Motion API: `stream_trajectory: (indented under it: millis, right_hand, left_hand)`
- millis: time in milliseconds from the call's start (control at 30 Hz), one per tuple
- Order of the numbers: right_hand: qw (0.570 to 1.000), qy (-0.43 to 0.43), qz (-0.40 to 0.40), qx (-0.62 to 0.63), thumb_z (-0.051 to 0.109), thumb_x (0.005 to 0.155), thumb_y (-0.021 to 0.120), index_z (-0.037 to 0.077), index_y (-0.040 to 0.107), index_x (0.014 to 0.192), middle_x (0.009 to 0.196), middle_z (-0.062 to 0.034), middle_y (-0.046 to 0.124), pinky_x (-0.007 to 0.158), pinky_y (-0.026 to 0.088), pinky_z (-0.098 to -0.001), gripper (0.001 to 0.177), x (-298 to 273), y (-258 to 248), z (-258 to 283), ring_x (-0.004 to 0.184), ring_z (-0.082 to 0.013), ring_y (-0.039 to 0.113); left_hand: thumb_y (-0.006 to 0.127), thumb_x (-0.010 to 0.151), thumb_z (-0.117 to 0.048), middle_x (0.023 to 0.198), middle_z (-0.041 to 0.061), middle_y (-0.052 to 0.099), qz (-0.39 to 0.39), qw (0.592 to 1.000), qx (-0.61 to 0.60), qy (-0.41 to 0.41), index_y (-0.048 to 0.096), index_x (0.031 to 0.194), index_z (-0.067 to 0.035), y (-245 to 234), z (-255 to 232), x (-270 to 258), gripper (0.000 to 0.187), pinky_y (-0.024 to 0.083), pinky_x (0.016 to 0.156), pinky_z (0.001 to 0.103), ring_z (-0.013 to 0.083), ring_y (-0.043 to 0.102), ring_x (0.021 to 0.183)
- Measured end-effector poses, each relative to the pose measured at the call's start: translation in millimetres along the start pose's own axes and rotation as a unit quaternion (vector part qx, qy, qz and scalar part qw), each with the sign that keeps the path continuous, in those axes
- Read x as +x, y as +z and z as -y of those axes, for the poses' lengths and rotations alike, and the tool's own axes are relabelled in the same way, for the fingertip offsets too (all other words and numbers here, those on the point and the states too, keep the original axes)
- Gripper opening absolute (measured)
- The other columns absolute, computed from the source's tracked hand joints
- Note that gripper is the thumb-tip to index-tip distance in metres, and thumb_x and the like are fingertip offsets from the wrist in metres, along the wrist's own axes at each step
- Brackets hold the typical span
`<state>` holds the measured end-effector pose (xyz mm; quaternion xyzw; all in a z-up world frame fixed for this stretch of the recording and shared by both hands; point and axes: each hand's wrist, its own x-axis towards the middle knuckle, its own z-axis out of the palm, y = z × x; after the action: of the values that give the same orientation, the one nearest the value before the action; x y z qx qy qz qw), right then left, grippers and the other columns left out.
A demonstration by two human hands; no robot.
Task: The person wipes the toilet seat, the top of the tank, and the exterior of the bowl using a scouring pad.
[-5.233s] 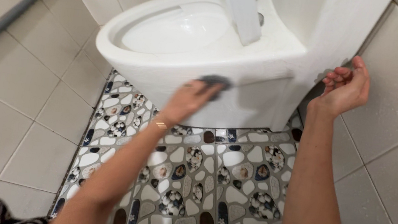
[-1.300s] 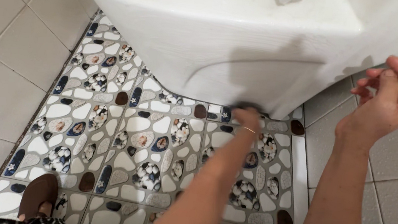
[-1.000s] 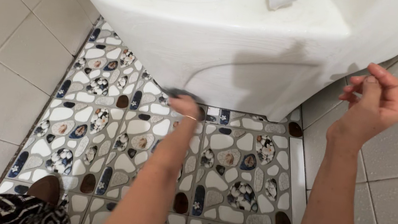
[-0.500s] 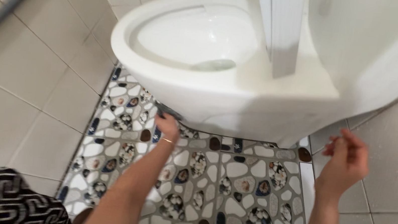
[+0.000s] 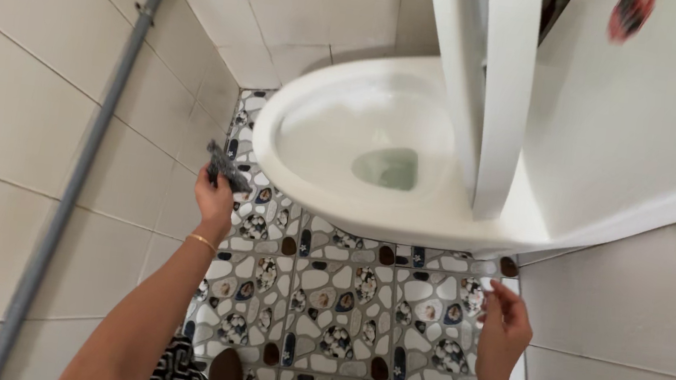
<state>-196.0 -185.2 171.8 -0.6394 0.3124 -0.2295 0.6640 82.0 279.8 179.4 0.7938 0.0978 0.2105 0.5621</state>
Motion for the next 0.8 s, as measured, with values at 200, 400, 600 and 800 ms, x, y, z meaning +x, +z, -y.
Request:
stream_trajectory:
  millis: [200, 400, 600, 800]
  right_hand:
    - [0.999, -0.030, -0.028, 0.019, 0.020, 0.112, 0.051, 0.004, 0.066, 0.129, 0.110, -0.0038, 0.066, 0.071, 0.046, -0.0237, 0.028, -14, 5, 158, 0.087, -0.0096, 0.054]
    - [0.948, -0.289, 0.082, -0.101, 0.023, 0.114, 0.042, 0.001, 0.058, 0.142, 0.138, -0.0122, 0.058, 0.107, 0.041, -0.0325, 0.039, 35, 91, 366, 0.122, -0.0206, 0.053]
    - [0.954, -0.208, 0.027, -0.213, 0.024, 0.108, 0.049, 0.005, 0.072, 0.122, 0.118, -0.0133, 0.067, 0.100, 0.049, -0.0372, 0.033, 34, 189, 400, 0.111, -0.0259, 0.062]
    - [0.860, -0.179, 0.126, -0.462, 0.026, 0.104, 0.052, 0.014, 0.063, 0.138, 0.129, -0.0111, 0.062, 0.091, 0.047, -0.0429, 0.038, -16, 274, 346, 0.107, -0.0288, 0.059]
  left_hand:
    - [0.057, 0.104, -0.008, 0.115, 0.011, 0.068, 0.036, 0.997, 0.003, -0.064, 0.058, 0.131, 0.004, -45, -82, 3, 0.030, 0.049, 0.088, 0.030, 0.0177, 0.061, 0.100]
    - [0.055, 0.105, -0.013, 0.113, 0.007, 0.066, 0.085, 0.988, -0.034, -0.127, 0.060, 0.129, 0.003, -58, -192, 51, 0.029, 0.049, 0.083, 0.028, 0.0149, 0.060, 0.095]
    - [0.054, 0.106, -0.014, 0.110, 0.008, 0.067, 0.223, 0.974, 0.026, -0.030, 0.056, 0.139, 0.001, -83, -282, 126, 0.036, 0.049, 0.076, 0.030, 0.0142, 0.058, 0.089]
    - [0.054, 0.106, -0.015, 0.110, 0.007, 0.067, 0.196, 0.978, 0.033, -0.064, 0.055, 0.145, -0.004, -87, -306, 185, 0.040, 0.047, 0.072, 0.031, 0.0158, 0.055, 0.083]
